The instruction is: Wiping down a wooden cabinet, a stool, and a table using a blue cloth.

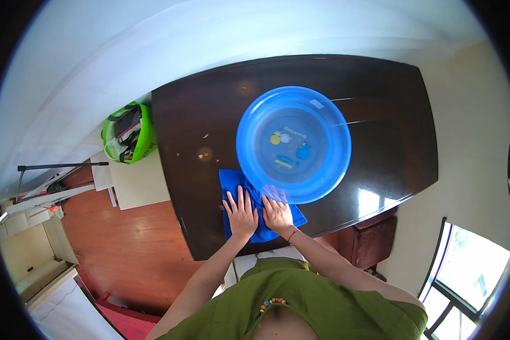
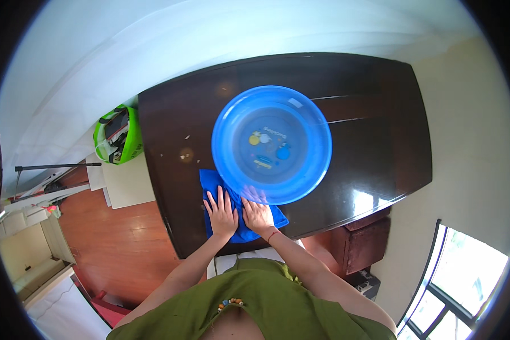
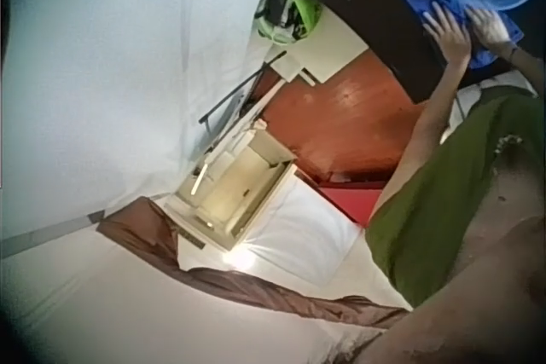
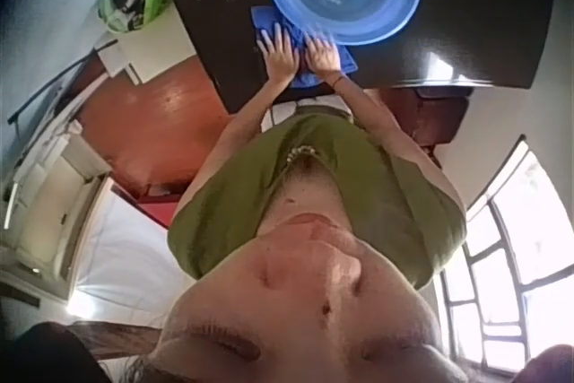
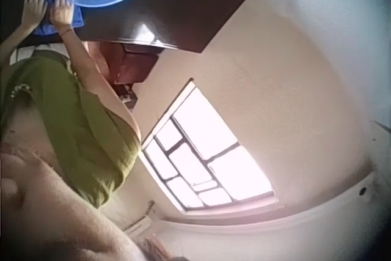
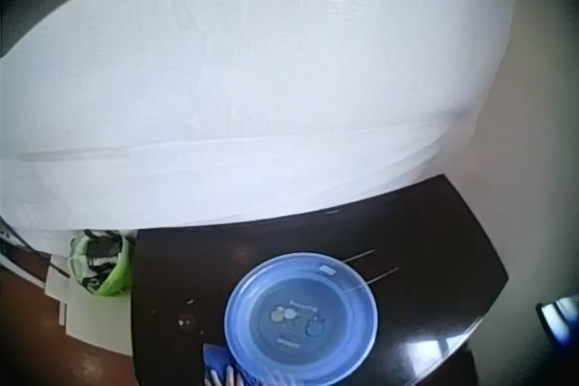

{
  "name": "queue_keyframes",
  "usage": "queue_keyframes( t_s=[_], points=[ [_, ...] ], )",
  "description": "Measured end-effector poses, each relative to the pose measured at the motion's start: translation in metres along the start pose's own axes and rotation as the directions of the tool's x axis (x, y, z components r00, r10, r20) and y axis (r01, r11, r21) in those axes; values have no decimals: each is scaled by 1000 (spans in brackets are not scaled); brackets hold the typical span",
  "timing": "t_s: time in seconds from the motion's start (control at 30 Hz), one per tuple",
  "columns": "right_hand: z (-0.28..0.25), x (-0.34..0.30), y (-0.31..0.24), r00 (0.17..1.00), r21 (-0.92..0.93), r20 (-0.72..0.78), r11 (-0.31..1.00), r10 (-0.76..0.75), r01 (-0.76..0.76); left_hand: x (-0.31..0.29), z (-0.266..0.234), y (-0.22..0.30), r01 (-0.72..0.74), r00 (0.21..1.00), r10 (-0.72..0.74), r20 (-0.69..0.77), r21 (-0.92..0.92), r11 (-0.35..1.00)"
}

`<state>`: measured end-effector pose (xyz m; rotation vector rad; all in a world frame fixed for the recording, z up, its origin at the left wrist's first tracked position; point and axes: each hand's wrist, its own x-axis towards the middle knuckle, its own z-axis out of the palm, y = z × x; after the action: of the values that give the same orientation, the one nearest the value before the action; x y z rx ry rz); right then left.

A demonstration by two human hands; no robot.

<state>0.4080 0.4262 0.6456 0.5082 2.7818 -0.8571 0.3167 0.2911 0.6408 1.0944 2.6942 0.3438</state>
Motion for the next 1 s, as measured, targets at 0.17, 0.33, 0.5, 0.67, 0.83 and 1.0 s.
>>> queue_keyframes(
  t_s=[0.17,0.33,0.5,0.67,0.83,1.0],
  points=[
    [-18,-58,69,985,-103,-173,995,-14,-4,-21,36,77,-89,995,89,52,-11,996],
    [-58,-110,155,927,-60,-340,980,159,-190,-9,57,183,-191,970,194,147,-32,981],
    [-95,-120,221,853,-42,-414,929,318,-367,29,76,269,-55,995,54,81,4,999],
    [-131,-85,250,799,-28,-465,896,381,-444,80,85,311,49,998,-49,-27,17,999],
    [-160,-23,282,784,-34,-491,891,380,-453,147,90,332,121,988,-119,-94,15,993],
    [-196,55,309,768,-74,-532,884,357,-462,229,86,347,238,944,-252,-214,-87,967]
  ],
)
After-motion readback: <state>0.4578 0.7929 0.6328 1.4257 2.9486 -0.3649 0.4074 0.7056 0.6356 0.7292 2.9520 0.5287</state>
